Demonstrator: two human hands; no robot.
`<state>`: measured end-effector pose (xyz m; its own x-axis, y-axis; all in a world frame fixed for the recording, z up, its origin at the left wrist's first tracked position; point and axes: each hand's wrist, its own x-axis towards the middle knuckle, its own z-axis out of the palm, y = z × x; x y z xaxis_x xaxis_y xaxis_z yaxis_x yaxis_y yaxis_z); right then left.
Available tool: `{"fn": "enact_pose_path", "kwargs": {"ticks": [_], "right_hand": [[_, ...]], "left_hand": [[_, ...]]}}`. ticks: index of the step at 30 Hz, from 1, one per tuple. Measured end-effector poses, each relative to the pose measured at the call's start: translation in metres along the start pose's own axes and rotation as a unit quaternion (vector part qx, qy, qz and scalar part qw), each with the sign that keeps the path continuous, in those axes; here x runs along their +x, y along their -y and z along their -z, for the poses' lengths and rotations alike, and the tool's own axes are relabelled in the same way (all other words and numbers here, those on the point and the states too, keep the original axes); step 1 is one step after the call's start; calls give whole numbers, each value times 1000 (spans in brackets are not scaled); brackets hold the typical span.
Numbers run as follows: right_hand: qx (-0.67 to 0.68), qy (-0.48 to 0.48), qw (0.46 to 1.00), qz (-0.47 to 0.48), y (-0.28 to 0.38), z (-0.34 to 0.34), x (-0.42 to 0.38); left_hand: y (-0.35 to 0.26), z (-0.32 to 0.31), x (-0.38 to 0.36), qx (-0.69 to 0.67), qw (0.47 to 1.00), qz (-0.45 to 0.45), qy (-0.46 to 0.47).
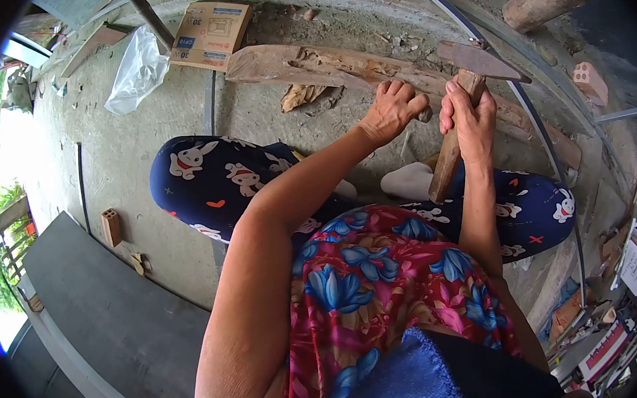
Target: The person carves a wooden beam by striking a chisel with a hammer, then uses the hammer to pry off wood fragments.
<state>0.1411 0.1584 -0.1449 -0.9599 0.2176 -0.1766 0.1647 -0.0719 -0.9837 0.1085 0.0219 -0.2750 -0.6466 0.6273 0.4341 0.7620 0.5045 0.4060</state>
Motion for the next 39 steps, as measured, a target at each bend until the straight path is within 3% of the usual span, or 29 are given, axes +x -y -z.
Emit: {"fn": "enact_pose_path", "kwargs": {"ticks": [17, 20, 23, 27, 32, 35, 37, 39], "right_hand": [[37, -75, 995, -46, -14, 30, -1], [124, -109, 980, -106, -26, 33, -6], [292, -121, 926, -208, -49, 41, -7], [299, -67, 906, -291, -63, 35, -20], [337, -105, 909, -223, -53, 31, -19], [303, -118, 920, -218, -57, 30, -18], [264, -73, 923, -271, -57, 24, -20], [279, -78, 920, -265, -64, 24, -19]], "left_hand": [[3, -19, 14, -6, 999, 40, 27], [3, -19, 15, 5, 999, 47, 20], [4, -21, 21, 11, 999, 53, 0], [4, -20, 21, 22, 998, 58, -8], [8, -22, 23, 11, 997, 75, -15], [8, -20, 26, 8, 996, 84, -28], [10, -19, 27, 17, 996, 85, -35], [12, -19, 26, 19, 996, 89, 1]]}}
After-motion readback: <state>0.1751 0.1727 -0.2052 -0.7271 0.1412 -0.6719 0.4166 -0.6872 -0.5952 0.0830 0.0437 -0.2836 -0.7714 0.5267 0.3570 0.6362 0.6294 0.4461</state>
